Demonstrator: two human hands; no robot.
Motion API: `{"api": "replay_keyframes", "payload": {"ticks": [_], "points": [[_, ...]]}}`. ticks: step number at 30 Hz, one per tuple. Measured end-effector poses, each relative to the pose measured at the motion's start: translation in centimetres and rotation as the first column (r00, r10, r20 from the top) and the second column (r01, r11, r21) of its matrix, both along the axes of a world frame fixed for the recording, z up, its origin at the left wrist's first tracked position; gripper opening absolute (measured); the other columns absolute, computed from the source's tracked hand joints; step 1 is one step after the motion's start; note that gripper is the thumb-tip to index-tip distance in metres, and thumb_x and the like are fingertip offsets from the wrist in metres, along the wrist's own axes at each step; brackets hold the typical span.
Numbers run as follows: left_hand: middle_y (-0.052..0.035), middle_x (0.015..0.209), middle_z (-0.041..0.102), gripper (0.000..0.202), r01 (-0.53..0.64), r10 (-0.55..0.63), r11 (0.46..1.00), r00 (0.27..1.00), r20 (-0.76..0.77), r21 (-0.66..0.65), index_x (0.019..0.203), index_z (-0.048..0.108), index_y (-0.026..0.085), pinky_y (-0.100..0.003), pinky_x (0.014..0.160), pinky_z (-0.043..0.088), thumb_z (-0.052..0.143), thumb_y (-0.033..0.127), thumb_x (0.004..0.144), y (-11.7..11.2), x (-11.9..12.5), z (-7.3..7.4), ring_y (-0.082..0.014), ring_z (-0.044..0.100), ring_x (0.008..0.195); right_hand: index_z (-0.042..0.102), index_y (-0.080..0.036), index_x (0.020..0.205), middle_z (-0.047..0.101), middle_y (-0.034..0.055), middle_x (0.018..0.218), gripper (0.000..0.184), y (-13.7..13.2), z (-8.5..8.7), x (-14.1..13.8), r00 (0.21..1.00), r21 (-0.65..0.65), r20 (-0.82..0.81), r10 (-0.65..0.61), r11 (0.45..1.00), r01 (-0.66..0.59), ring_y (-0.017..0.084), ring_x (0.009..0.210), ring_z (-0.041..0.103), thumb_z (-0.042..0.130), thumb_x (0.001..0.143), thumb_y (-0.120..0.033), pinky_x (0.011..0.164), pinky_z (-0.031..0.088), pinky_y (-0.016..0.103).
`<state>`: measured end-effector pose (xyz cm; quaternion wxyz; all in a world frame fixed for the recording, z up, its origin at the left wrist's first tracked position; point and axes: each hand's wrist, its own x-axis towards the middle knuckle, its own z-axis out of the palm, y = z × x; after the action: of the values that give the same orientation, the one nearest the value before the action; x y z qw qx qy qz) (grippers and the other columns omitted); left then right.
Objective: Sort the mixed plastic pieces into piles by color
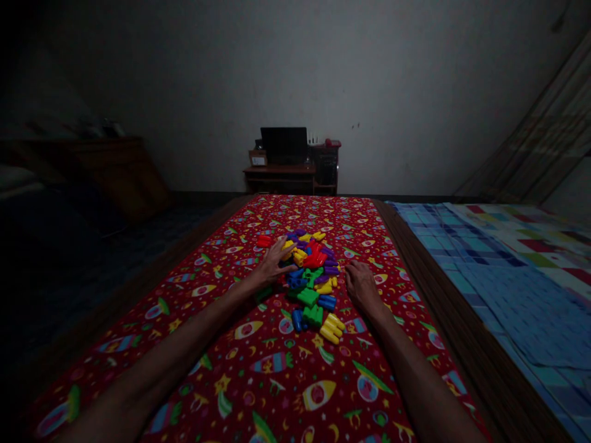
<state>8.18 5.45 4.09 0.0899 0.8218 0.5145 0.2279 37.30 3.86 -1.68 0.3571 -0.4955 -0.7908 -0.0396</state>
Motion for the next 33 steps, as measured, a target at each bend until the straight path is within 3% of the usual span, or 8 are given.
{"api": "replay_keyframes", "payload": {"ticks": [2, 4, 8, 10, 18, 23, 28, 33], "points": [[-0.0129, 0.159, 0.022, 0.055, 0.007, -0.006, 0.996, 1.0, -0.012, 0.09, 0.145, 0.04, 0.023, -0.064, 0.114, 0.01, 0.038, 0.048, 0.096, -1.8, 1.1, 1.1, -0.0348, 0.015, 0.146, 0.071, -0.017, 0.096, 0.068, 0.0139, 0.1, 0.029, 0.1, -0.1, 0.0, 1.0, 0.005, -0.002, -0.001, 1.0, 0.001, 0.026, 0.094, 0.06, 0.042, 0.091, -0.02, 0.086, 0.047, 0.041], [-0.0116, 0.158, 0.025, 0.051, 0.179, -0.16, 0.963, 0.981, -0.108, 0.201, 0.144, 0.041, 0.023, -0.062, 0.116, 0.005, 0.03, 0.045, 0.099, -5.1, 2.7, 1.8, -0.0315, 0.014, 0.147, 0.071, -0.016, 0.097, 0.068, 0.0143, 0.103, 0.029, 0.2, -0.2, -0.1, 1.0, 0.01, 0.001, -0.008, 1.0, 0.008, 0.027, 0.096, 0.059, 0.043, 0.09, -0.02, 0.087, 0.048, 0.042], [-0.0002, 0.152, 0.04, 0.046, 0.738, -0.64, 0.651, 0.66, -0.394, 0.179, 0.138, 0.047, 0.029, -0.052, 0.12, 0.012, 0.038, 0.047, 0.097, -11.2, 6.2, 1.0, -0.0234, 0.021, 0.146, 0.07, -0.015, 0.1, 0.067, 0.015, 0.107, 0.028, 0.4, -0.5, 0.0, 1.0, 0.013, 0.005, -0.03, 0.999, 0.03, 0.027, 0.1, 0.059, 0.045, 0.089, -0.018, 0.089, 0.048, 0.041], [0.0024, 0.146, 0.048, 0.038, 0.784, -0.658, 0.597, 0.601, -0.455, 0.172, 0.132, 0.052, 0.03, -0.047, 0.12, 0.016, 0.04, 0.04, 0.098, -11.6, 7.0, 0.3, -0.0199, 0.029, 0.142, 0.07, -0.016, 0.101, 0.067, 0.0142, 0.108, 0.028, 0.4, -0.6, 0.1, 1.0, 0.013, -0.004, -0.027, 1.0, 0.027, 0.026, 0.101, 0.059, 0.045, 0.089, -0.018, 0.09, 0.048, 0.041], [-0.0018, 0.134, 0.059, 0.026, 0.649, -0.439, 0.705, 0.715, -0.545, 0.285, 0.118, 0.061, 0.03, -0.049, 0.118, 0.019, 0.051, 0.029, 0.095, -3.5, 4.2, 1.1, -0.0214, 0.042, 0.134, 0.071, -0.015, 0.1, 0.068, 0.0159, 0.103, 0.029, 0.2, -0.1, -0.2, 1.0, -0.009, -0.018, -0.004, 1.0, 0.004, 0.027, 0.097, 0.059, 0.044, 0.091, -0.021, 0.086, 0.049, 0.042], [0.0001, 0.148, 0.045, 0.042, 0.531, -0.365, 0.797, 0.804, -0.47, 0.289, 0.136, 0.048, 0.036, -0.051, 0.118, 0.014, 0.049, 0.04, 0.095, -4.2, 0.2, 1.4, -0.0235, 0.033, 0.14, 0.07, -0.016, 0.103, 0.069, 0.0148, 0.104, 0.033, 0.2, 0.2, 0.2, 0.986, -0.074, -0.164, -0.03, 0.997, 0.018, 0.027, 0.1, 0.061, 0.042, 0.092, -0.03, 0.088, 0.049, 0.043], [-0.0063, 0.159, 0.023, 0.069, 0.187, -0.101, 0.942, 0.95, -0.294, 0.28, 0.149, 0.03, 0.034, -0.065, 0.113, 0.011, 0.052, 0.057, 0.088, -6.9, -4.9, -2.2, -0.0372, 0.012, 0.146, 0.059, -0.019, 0.127, 0.062, 0.013, 0.125, 0.047, 3.7, 0.4, -0.9, 0.918, -0.158, -0.377, -0.124, 0.985, 0.068, 0.027, 0.117, 0.056, 0.033, 0.095, -0.045, 0.1, 0.044, 0.047], [-0.0114, 0.162, 0.008, 0.081, 0.019, 0.009, 0.985, 0.988, -0.157, 0.174, 0.152, 0.021, 0.033, -0.069, 0.11, 0.014, 0.054, 0.062, 0.084, -3.9, -4.9, -4.9, -0.042, 0.005, 0.146, 0.057, -0.017, 0.13, 0.057, 0.0143, 0.134, 0.057, 6.8, 0.6, -6.8, 0.936, -0.288, -0.343, -0.076, 0.957, -0.028, 0.028, 0.134, 0.042, 0.024, 0.097, -0.049, 0.113, 0.03, 0.049]]}}
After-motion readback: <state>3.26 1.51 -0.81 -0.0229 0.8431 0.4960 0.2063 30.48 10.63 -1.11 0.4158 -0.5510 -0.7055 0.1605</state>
